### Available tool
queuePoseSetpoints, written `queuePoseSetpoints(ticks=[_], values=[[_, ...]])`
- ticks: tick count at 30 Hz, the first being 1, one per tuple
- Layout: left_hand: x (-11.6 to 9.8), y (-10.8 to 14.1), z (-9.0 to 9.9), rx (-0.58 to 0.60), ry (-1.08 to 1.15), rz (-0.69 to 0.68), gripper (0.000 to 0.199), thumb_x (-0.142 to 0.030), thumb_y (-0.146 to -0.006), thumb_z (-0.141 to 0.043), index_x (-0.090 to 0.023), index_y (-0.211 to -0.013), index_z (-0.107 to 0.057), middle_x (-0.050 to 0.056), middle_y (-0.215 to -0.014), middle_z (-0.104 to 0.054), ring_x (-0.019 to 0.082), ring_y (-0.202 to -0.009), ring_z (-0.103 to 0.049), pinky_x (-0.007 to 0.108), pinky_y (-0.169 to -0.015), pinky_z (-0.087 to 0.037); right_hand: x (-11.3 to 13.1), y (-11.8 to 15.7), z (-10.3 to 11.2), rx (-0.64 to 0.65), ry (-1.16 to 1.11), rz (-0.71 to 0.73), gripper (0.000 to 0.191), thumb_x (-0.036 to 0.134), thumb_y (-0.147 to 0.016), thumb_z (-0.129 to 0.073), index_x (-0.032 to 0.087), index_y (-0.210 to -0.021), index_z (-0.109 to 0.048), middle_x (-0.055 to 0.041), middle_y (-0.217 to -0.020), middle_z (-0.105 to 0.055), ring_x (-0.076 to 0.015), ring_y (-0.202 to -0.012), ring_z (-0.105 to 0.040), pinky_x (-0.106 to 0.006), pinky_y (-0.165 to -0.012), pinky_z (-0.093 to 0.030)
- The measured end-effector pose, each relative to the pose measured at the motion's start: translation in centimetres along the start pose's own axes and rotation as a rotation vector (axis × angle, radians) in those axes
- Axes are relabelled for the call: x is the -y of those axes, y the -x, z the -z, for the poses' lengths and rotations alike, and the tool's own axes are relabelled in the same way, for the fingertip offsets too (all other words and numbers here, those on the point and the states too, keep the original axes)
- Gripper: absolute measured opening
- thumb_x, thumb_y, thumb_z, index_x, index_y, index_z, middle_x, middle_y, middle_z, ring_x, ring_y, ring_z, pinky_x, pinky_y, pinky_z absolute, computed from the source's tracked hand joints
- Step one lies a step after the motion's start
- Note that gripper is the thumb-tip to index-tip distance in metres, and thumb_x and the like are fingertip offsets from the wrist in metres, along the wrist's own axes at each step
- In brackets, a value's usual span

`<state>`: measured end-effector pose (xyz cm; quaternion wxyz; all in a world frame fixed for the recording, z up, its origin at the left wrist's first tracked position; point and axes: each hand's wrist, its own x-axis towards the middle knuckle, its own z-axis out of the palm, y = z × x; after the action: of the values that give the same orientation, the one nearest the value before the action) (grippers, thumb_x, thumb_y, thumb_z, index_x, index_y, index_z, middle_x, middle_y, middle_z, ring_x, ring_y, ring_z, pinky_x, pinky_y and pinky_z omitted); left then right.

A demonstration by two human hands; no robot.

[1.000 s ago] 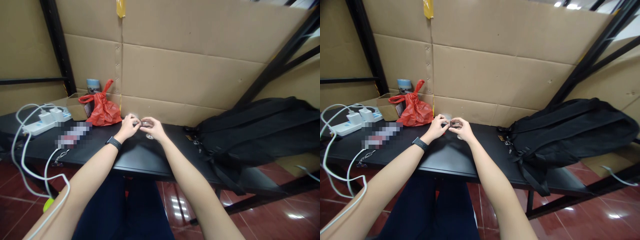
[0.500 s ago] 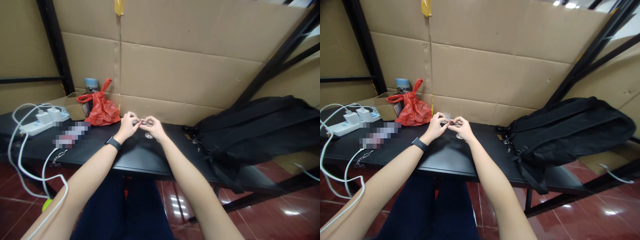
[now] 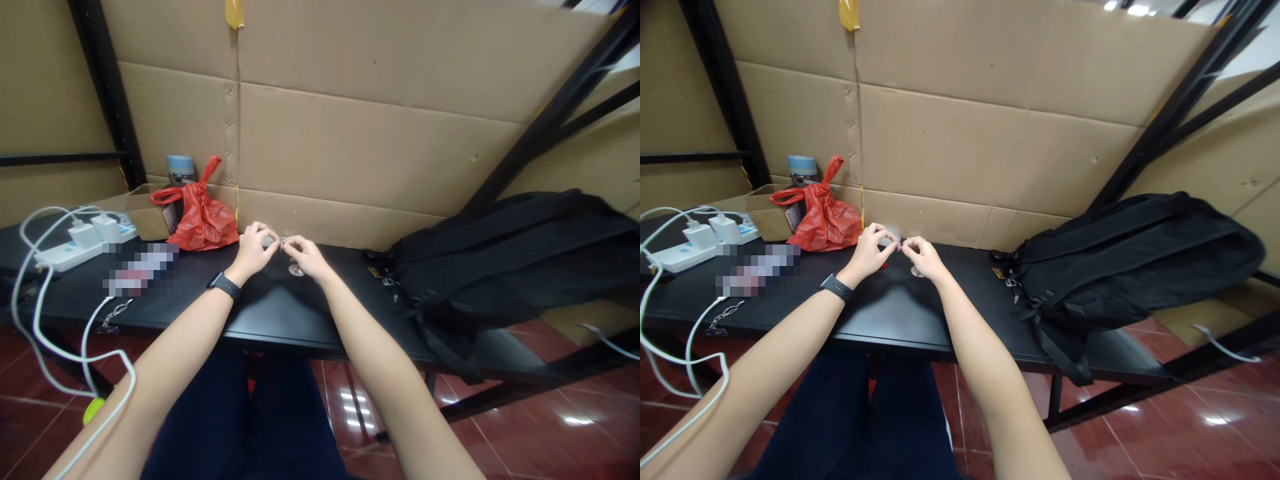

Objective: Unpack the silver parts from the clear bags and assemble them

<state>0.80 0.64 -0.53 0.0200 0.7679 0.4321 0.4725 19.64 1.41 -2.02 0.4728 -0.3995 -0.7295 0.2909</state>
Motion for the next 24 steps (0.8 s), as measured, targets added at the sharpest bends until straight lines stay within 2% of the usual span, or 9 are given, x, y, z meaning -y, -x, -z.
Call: queuePoseSetpoints(ticks=[2,4,7,11,13,16,18,21,24], values=[[0.1,0.0,-0.1,0.003,0.041,0.033,0.023,-0.027,-0.097,-0.050,-0.024,-0.100,-0.072,0.006,-0.108,-0.062,0.023,-0.109,-0.055,0.041,-0.097,-0.041,-0.2,-0.1,0.1,-0.009,0.072,0.059,0.026,0.045,-0.085,-0.061,0.020,-0.082,-0.065,-0.0069,-0.103,-0.065,-0.0187,-0.089,-0.062,-0.032,-0.078,-0.053],[0.3,0.1,-0.2,0.070,0.043,0.028,0.024,-0.032,-0.097,-0.050,-0.026,-0.104,-0.072,0.005,-0.112,-0.063,0.024,-0.111,-0.055,0.041,-0.097,-0.040,-0.3,-0.2,0.3,0.004,0.139,0.115,0.025,0.042,-0.086,-0.061,0.019,-0.075,-0.065,-0.0081,-0.103,-0.064,-0.0209,-0.098,-0.061,-0.036,-0.089,-0.051],[0.6,0.4,-0.5,0.209,-0.020,-0.028,0.020,-0.043,-0.087,-0.065,-0.027,-0.094,-0.076,0.005,-0.113,-0.065,0.027,-0.108,-0.056,0.041,-0.093,-0.042,-0.3,-0.2,0.5,0.030,0.168,0.140,0.025,0.040,-0.088,-0.061,0.019,-0.074,-0.066,-0.0098,-0.110,-0.062,-0.0230,-0.107,-0.060,-0.038,-0.094,-0.049],[1.0,0.5,-0.7,0.322,-0.047,-0.086,0.019,-0.038,-0.086,-0.067,-0.025,-0.076,-0.076,0.004,-0.101,-0.069,0.025,-0.100,-0.060,0.037,-0.085,-0.042,-0.3,-0.2,0.3,0.062,0.181,0.132,0.021,0.038,-0.088,-0.062,0.020,-0.077,-0.066,-0.0093,-0.118,-0.060,-0.0215,-0.101,-0.062,-0.037,-0.091,-0.050],[1.4,0.4,-0.7,0.324,-0.063,-0.089,0.019,-0.036,-0.087,-0.066,-0.026,-0.076,-0.077,0.003,-0.100,-0.070,0.024,-0.099,-0.061,0.036,-0.085,-0.041,-0.3,-0.2,0.3,0.069,0.233,0.127,0.020,0.036,-0.088,-0.062,0.020,-0.078,-0.066,-0.0080,-0.110,-0.063,-0.0196,-0.093,-0.063,-0.034,-0.087,-0.050],[1.9,0.2,-0.5,0.259,-0.072,-0.044,0.016,-0.037,-0.087,-0.068,-0.028,-0.084,-0.080,0.004,-0.102,-0.071,0.024,-0.098,-0.063,0.034,-0.083,-0.042,-0.8,-0.2,1.1,0.073,0.392,0.098,0.012,0.030,-0.084,-0.067,0.019,-0.089,-0.068,-0.0047,-0.093,-0.066,-0.0171,-0.080,-0.060,-0.031,-0.079,-0.049],[2.3,0.0,-0.3,0.225,-0.044,-0.007,0.016,-0.039,-0.087,-0.068,-0.029,-0.089,-0.080,0.004,-0.102,-0.074,0.023,-0.097,-0.066,0.033,-0.081,-0.043,-1.4,-0.1,2.1,0.073,0.532,0.044,0.022,0.025,-0.075,-0.076,0.019,-0.096,-0.070,-0.0038,-0.087,-0.068,-0.0169,-0.077,-0.060,-0.030,-0.076,-0.048],[2.7,-0.3,-0.1,0.232,-0.011,0.060,0.018,-0.043,-0.086,-0.068,-0.030,-0.088,-0.081,0.002,-0.094,-0.078,0.024,-0.094,-0.069,0.033,-0.079,-0.043,-2.0,0.2,3.6,0.158,0.641,-0.055,0.014,0.015,-0.070,-0.079,0.020,-0.083,-0.074,-0.0032,-0.078,-0.069,-0.0166,-0.072,-0.062,-0.028,-0.071,-0.047],[2.7,-0.4,0.0,0.221,-0.009,0.124,0.018,-0.043,-0.082,-0.070,-0.028,-0.082,-0.080,0.002,-0.084,-0.079,0.025,-0.089,-0.071,0.033,-0.078,-0.044,-2.0,0.3,4.1,0.227,0.623,-0.061,0.011,0.011,-0.073,-0.073,0.021,-0.069,-0.073,-0.0014,-0.068,-0.070,-0.0161,-0.067,-0.064,-0.028,-0.071,-0.048]])
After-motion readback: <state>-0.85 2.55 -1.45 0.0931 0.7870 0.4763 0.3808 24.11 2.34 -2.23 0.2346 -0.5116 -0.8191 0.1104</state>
